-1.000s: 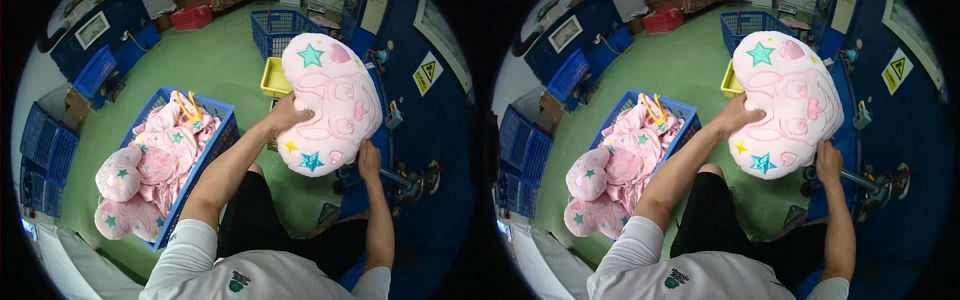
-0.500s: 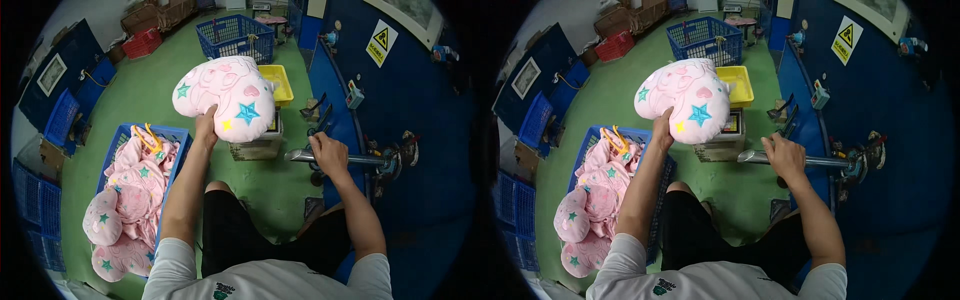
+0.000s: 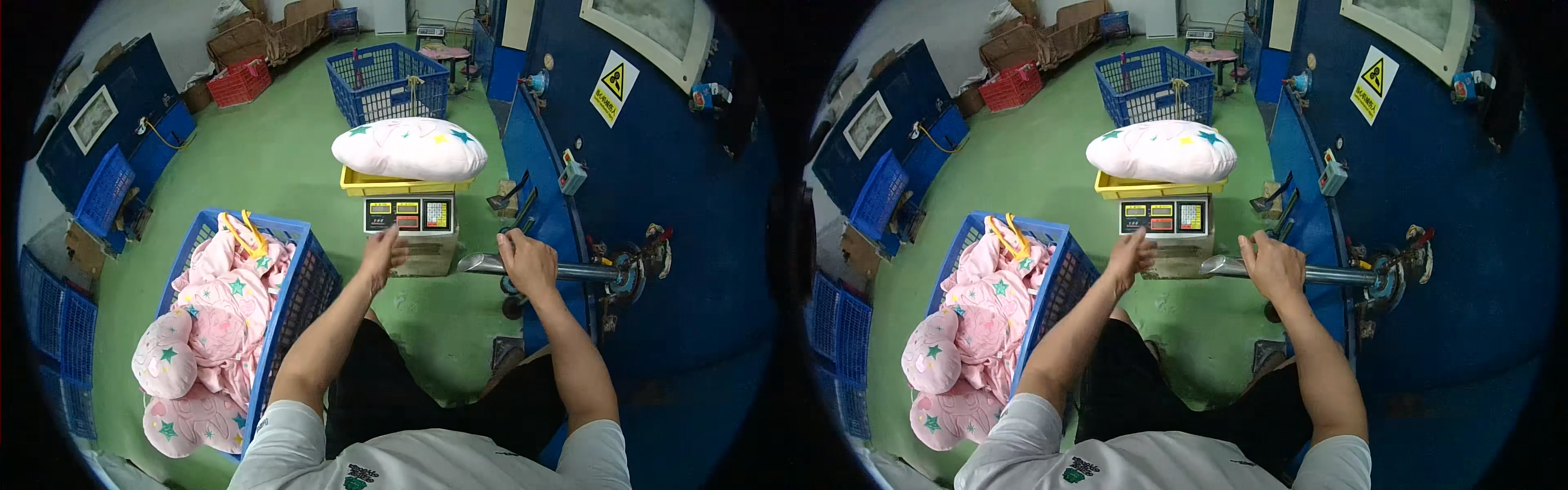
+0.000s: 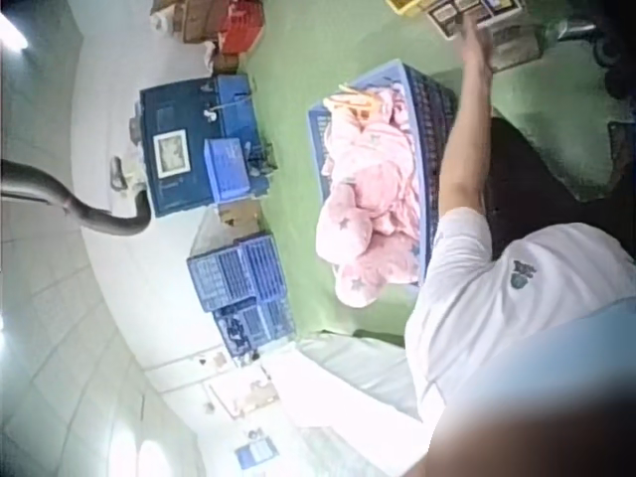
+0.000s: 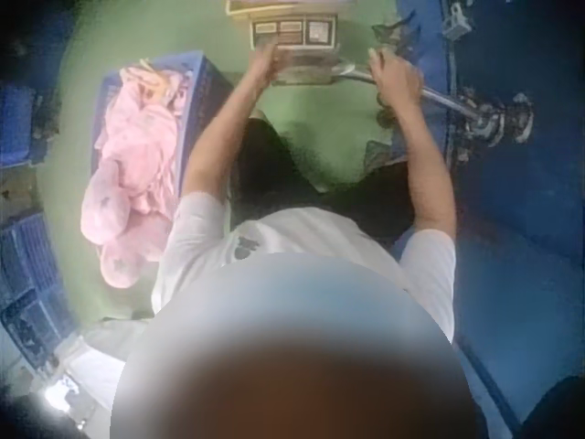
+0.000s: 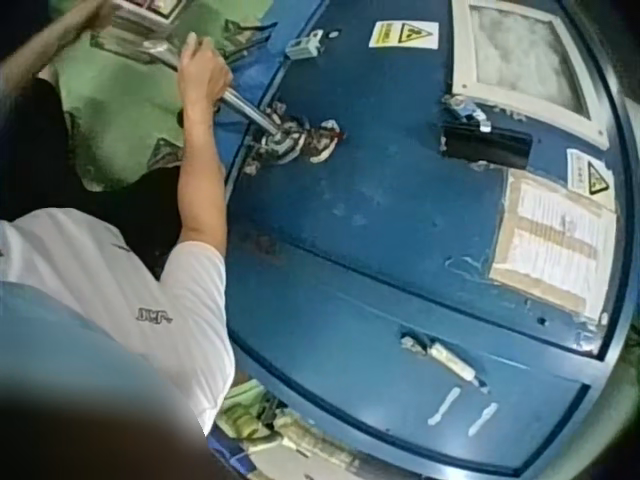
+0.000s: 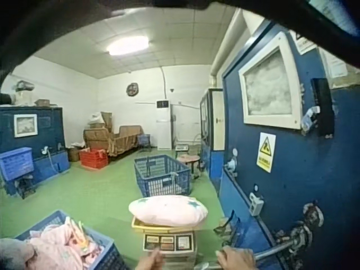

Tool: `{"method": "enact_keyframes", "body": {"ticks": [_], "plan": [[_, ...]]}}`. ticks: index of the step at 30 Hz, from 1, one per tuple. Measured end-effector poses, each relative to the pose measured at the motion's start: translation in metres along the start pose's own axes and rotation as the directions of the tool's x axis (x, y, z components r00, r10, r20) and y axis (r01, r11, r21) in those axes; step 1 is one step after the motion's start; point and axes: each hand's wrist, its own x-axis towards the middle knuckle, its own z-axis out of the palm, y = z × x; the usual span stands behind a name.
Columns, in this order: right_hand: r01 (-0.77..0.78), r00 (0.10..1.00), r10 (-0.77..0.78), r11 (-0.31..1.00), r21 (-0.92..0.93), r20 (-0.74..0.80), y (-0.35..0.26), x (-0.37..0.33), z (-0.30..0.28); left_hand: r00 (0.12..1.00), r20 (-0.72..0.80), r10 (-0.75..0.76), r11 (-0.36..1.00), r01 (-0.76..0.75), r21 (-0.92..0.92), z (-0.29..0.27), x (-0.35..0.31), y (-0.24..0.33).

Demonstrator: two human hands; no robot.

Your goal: Stuffing heart-shaped plush toys with fiberfill and checking their weight on a digital scale.

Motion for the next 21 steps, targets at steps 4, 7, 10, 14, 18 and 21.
{"method": "enact_keyframes", "body": {"ticks": [4,7,10,14,18,21], "plan": [[-0.032,0.999,0.033,0.999,-0.014,0.041,0.0,0.001,-0.003,0.977,-0.06,-0.205,0.974,0.198,-0.114,-0.029,-0.055,-0.124],[-0.004,1.0,0.004,1.0,-0.001,0.031,-0.009,0.005,-0.001,0.934,0.068,-0.351,0.913,0.358,-0.195,-0.063,-0.075,-0.19],[-0.02,0.999,0.021,0.999,-0.031,0.031,0.004,0.0,0.001,0.939,0.166,-0.3,0.954,0.295,0.056,-0.013,-0.089,-0.151],[-0.007,1.0,0.007,1.0,-0.019,0.013,-0.005,0.002,0.0,0.92,0.047,-0.39,0.916,0.382,0.118,-0.033,-0.072,-0.174],[-0.042,0.989,0.045,0.999,-0.023,0.144,-0.008,0.005,-0.007,0.942,0.118,-0.313,0.948,0.303,0.095,-0.032,-0.058,-0.183],[-0.164,0.961,0.128,0.978,0.13,0.246,-0.001,0.015,-0.002,0.955,0.133,-0.264,0.957,0.243,0.157,-0.028,-0.056,-0.19]]}}
